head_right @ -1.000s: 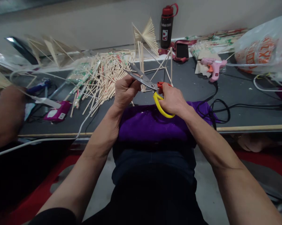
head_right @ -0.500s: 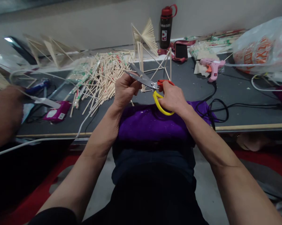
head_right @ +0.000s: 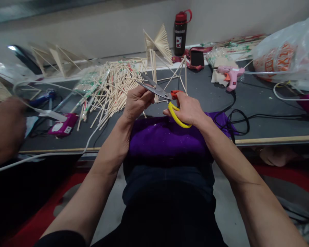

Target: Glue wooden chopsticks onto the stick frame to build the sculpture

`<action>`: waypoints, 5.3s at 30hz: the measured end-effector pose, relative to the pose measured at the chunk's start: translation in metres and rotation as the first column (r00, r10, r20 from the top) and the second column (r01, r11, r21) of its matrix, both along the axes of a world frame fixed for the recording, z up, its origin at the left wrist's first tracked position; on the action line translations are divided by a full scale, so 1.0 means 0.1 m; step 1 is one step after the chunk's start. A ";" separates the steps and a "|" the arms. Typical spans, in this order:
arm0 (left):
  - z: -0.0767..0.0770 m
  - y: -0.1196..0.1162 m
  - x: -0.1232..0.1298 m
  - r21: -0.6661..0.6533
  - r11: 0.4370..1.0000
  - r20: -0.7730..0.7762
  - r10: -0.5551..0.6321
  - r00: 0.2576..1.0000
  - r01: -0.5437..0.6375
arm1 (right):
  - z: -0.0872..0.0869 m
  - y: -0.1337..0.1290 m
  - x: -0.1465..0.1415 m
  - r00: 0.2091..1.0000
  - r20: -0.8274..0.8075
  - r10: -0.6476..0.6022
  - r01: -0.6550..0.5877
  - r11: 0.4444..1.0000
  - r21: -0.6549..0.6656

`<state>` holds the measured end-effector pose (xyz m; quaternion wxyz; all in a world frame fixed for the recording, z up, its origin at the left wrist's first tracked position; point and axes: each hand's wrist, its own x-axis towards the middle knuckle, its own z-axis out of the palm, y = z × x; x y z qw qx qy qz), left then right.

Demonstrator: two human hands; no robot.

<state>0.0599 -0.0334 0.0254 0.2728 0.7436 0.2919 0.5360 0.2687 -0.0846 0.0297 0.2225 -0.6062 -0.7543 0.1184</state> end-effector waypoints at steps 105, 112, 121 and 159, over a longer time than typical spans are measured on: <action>0.07 -0.12 0.00 0.020 0.999 -0.089 -0.030 0.996 0.032 | -0.02 0.00 -0.01 0.985 -0.158 0.075 -0.075 0.997 0.010; 0.04 -0.10 0.00 -0.004 1.000 -0.092 -0.003 0.996 0.003 | 0.00 -0.02 -0.05 0.984 -0.171 0.050 -0.058 0.998 -0.040; -0.04 -0.06 0.00 -0.002 1.000 -0.071 -0.022 0.997 0.022 | -0.01 0.00 -0.04 0.995 -0.097 0.002 -0.005 0.999 -0.034; -0.09 0.02 0.03 -0.183 0.974 0.135 -0.110 0.985 0.134 | -0.02 0.02 -0.07 0.998 -0.056 -0.023 0.018 0.997 -0.080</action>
